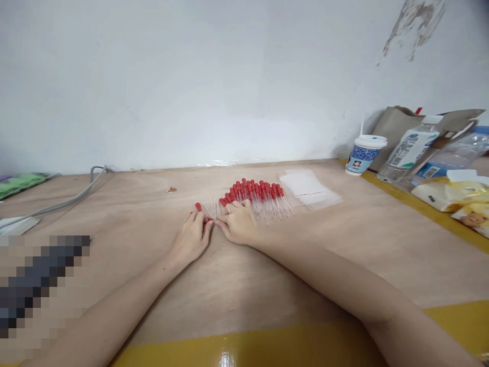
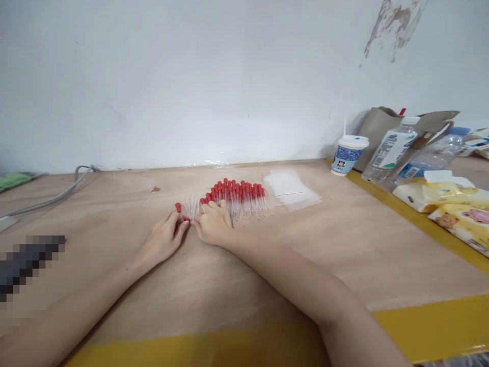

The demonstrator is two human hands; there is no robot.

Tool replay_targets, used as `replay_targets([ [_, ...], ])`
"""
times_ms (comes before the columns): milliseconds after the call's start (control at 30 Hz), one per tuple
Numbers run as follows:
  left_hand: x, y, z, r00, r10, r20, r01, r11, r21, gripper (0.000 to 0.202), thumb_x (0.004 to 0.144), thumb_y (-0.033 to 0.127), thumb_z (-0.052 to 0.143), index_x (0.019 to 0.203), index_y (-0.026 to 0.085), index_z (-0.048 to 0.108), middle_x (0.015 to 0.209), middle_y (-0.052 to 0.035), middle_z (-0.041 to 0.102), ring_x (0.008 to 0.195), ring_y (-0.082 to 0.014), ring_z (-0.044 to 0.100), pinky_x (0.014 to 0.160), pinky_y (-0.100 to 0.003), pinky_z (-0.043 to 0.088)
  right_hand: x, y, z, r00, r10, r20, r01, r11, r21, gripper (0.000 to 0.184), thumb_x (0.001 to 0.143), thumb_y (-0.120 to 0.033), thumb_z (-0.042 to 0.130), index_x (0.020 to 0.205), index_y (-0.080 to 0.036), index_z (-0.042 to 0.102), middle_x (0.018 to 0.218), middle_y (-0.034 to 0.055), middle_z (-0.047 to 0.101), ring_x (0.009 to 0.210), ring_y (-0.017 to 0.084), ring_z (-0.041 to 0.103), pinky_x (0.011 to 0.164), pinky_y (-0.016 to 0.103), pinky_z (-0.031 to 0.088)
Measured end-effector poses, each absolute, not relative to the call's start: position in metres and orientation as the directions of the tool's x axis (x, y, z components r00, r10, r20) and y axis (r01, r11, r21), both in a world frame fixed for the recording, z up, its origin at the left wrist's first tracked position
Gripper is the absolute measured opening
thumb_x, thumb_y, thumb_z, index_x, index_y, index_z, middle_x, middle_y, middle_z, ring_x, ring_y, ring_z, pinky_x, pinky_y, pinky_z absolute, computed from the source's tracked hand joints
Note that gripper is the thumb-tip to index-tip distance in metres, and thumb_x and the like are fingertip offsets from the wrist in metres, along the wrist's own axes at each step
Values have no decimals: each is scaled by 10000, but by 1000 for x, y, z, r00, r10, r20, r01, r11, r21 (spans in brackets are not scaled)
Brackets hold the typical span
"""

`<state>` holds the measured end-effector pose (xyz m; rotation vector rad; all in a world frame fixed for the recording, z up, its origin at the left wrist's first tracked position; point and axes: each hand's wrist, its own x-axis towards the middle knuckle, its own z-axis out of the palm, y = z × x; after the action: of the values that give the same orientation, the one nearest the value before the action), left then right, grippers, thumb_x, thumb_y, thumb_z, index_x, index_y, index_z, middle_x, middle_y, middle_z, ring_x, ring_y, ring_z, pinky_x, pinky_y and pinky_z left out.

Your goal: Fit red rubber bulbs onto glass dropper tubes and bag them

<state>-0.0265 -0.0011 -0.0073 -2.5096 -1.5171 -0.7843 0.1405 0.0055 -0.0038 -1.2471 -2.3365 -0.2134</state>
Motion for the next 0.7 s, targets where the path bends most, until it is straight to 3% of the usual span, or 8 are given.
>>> replay_targets([
  [233,-18,-7,-3,374,745,553,838,-526,142,177,877,297,349,777,181,436,788,-67,526,768,-218,510,709,-363,429,189,-41,-6,-540,718,440,752,646,-132,260,866,-351,446,923,-238,672,798,41,575,803,169,430,716,333,204],
  [400,-12,-9,-5,348,758,551,808,-541,234,160,889,281,337,783,183,406,758,-44,519,723,-193,515,668,-329,428,185,-33,-3,-468,746,473,804,582,-121,293,849,-384,468,1040,-231,629,836,53,567,814,181,430,714,333,208],
  [500,-16,-6,-11,346,740,576,775,-572,269,153,894,284,353,807,181,425,770,-37,545,747,-181,535,684,-319,436,168,-20,-6,-450,757,473,821,560,-116,306,848,-417,464,1020,-237,642,819,50,574,818,188,433,723,346,211],
  [700,-17,-7,-14,400,690,603,698,-656,288,186,868,333,462,984,196,511,887,-48,609,806,-176,569,726,-311,460,189,-38,-9,-493,748,445,771,613,-176,244,862,-321,468,902,-241,696,752,37,576,785,168,449,706,325,255],
])
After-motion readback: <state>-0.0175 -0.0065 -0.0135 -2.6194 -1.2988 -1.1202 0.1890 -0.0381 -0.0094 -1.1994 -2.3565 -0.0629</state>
